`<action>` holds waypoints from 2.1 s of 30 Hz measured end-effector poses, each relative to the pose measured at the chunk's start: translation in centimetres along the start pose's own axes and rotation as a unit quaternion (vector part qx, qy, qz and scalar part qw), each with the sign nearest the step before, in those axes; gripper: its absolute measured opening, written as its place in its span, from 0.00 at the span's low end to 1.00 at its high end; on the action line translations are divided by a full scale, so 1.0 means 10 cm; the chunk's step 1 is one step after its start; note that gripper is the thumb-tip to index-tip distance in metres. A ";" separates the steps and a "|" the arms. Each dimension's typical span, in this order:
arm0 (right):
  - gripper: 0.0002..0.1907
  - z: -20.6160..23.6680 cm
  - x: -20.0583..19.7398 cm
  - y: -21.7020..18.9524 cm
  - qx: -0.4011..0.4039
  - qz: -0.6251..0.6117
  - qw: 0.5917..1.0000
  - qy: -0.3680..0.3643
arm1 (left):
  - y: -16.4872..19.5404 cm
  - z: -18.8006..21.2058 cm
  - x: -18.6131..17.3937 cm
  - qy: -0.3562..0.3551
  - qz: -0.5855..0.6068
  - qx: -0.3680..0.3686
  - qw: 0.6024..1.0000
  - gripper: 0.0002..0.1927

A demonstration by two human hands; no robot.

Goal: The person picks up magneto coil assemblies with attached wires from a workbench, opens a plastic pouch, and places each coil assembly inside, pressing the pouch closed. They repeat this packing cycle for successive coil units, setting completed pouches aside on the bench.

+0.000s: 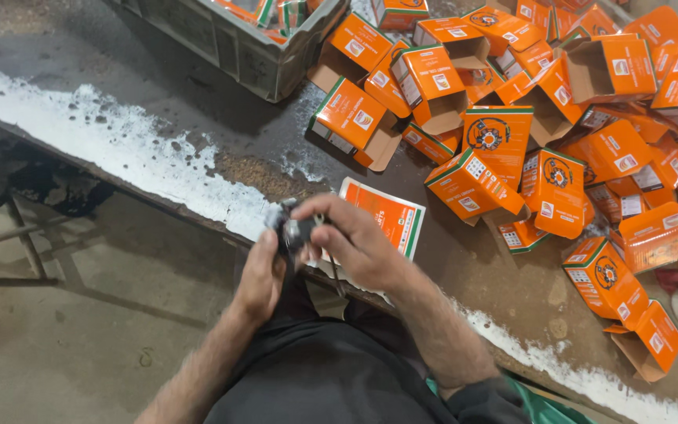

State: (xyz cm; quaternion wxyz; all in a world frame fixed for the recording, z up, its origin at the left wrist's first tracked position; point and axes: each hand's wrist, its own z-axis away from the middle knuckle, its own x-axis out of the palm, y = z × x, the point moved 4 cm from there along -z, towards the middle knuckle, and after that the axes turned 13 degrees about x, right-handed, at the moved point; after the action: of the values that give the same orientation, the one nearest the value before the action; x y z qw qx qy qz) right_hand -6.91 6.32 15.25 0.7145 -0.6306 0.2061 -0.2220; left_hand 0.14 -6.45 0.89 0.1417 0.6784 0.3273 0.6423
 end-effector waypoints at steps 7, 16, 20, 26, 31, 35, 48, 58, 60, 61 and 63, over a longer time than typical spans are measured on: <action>0.16 0.38 -0.20 -0.38 -0.169 0.158 0.965 0.125 | -0.03 0.40 0.34 -0.001 -0.048 -0.109 0.993 0.31; 0.10 0.64 -0.58 0.19 -0.030 -0.088 0.972 0.215 | -0.19 0.46 0.44 -0.028 0.035 -0.169 0.985 0.29; 0.08 0.74 -0.67 0.43 -0.043 -0.198 0.960 0.195 | -0.17 0.44 0.45 -0.030 0.028 -0.153 0.987 0.30; 0.13 0.86 -0.73 0.71 -0.013 -0.344 0.920 0.188 | -0.22 0.39 0.40 0.018 0.037 -0.154 0.987 0.29; 0.13 0.93 -0.49 0.89 -0.015 -0.333 0.909 0.249 | -0.22 0.39 0.38 -0.011 0.088 -0.136 0.987 0.28; 0.11 0.98 -0.26 0.78 -0.039 0.102 0.889 0.445 | -0.22 0.39 0.40 0.008 0.061 -0.151 0.987 0.30; 0.13 0.76 0.11 0.41 -0.198 0.434 0.809 0.343 | 0.02 0.32 0.60 -0.091 -0.126 -0.017 0.988 0.32; 0.16 0.69 0.19 0.43 -0.143 0.504 0.787 0.325 | 0.10 0.26 0.56 -0.067 -0.102 -0.039 0.992 0.32; 0.17 0.67 0.20 0.49 -0.129 0.481 0.806 0.320 | 0.07 0.21 0.55 -0.042 -0.024 -0.031 0.998 0.31; 0.17 0.66 0.21 0.51 -0.131 0.471 0.813 0.318 | 0.06 0.20 0.55 -0.030 0.015 -0.028 0.999 0.31; 0.18 0.62 0.21 0.57 -0.132 0.460 0.820 0.314 | 0.07 0.16 0.53 -0.027 0.007 -0.024 0.999 0.31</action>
State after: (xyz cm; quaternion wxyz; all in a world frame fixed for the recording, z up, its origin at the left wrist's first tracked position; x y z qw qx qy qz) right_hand -1.31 10.74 10.31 0.5402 -0.4467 0.7128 -0.0240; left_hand 1.65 -3.25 5.22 0.1629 0.6941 0.3030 0.6323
